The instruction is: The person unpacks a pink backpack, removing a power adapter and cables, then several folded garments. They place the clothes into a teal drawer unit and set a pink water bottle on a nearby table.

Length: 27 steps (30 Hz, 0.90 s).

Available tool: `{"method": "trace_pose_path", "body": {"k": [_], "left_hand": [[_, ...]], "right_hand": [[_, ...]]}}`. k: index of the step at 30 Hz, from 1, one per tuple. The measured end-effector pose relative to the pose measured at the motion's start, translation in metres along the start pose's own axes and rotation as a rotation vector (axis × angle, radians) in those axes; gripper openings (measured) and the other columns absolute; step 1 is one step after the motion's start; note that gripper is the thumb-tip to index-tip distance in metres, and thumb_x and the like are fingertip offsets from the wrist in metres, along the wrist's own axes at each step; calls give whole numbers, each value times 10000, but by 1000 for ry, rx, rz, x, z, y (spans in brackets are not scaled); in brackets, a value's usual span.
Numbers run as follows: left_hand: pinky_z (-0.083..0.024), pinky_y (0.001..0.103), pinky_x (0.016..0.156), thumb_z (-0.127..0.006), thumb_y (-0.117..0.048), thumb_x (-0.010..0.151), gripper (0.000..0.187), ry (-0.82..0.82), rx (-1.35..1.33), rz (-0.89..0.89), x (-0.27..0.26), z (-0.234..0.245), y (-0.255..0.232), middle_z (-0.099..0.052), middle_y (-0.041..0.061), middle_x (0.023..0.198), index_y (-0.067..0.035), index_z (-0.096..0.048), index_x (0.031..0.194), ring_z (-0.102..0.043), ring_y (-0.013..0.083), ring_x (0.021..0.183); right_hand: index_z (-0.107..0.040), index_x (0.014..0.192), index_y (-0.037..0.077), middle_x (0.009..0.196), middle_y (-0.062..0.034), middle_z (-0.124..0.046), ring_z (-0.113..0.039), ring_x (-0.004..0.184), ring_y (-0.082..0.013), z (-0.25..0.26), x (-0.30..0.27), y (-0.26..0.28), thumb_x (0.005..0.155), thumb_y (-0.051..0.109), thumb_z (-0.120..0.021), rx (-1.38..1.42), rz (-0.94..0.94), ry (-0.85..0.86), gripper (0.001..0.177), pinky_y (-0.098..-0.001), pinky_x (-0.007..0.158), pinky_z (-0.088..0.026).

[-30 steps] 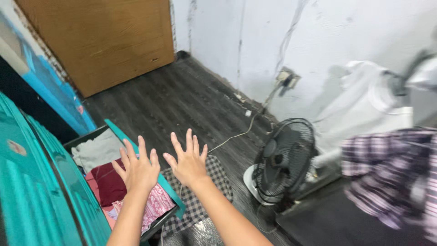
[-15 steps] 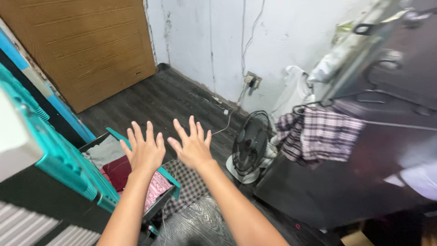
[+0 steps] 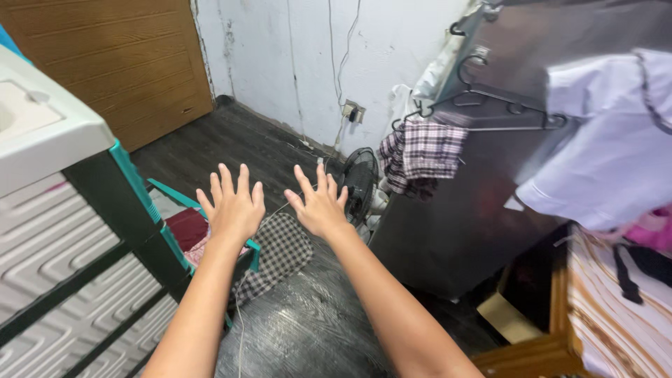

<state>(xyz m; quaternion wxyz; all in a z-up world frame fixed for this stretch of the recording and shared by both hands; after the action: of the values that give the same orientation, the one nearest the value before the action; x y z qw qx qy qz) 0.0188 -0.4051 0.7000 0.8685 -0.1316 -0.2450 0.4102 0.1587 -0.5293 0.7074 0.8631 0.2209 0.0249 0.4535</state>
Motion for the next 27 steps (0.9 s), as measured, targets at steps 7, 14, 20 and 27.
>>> {"method": "trace_pose_path", "body": {"k": [7,14,20,27], "left_hand": [[-8,672,1179,-357,-501,1013,647,87,-5,-42,-59,36,-5,-142,189,1677,-200,-323,1585,-96,392,1542],[-29,674,1173,-371,-498,1010,655,107,-25,-136,-88,62,14,-143,194,1674,-193,-320,1586,-102,403,1538],[-50,641,1193,-401,-476,1015,653,102,-93,-274,-112,96,59,-152,227,1670,-169,-330,1587,-118,416,1537],[-77,628,1196,-434,-447,1015,644,183,-197,-434,-149,135,117,-177,257,1657,-134,-365,1574,-146,435,1529]], "right_hand": [[-231,1612,400,1701,-207,-44,-100,1541,-458,21,-74,6,978,648,-411,16,-85,-2,704,-711,1171,-60],[-208,1617,400,1691,-226,-26,-78,1546,-456,22,-123,26,980,651,-405,28,-174,-31,712,-727,1162,-41],[-233,1612,382,1684,-249,-73,-104,1532,-470,-8,-165,82,983,653,-433,57,-265,-160,713,-734,1155,-56],[-289,1599,379,1675,-268,-96,-112,1537,-473,-48,-231,174,975,627,-468,119,-405,-274,695,-741,1141,-64]]}}
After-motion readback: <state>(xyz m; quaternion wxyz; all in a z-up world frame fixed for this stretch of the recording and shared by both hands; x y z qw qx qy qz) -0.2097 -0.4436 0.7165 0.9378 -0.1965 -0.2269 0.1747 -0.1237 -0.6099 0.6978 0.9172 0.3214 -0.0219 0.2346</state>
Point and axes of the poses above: each hand's wrist, its own x-axis towards the middle knuckle, its own z-axis out of the back of the hand, y = z × x, the point moved 2 cm from there along x, towards the middle knuckle
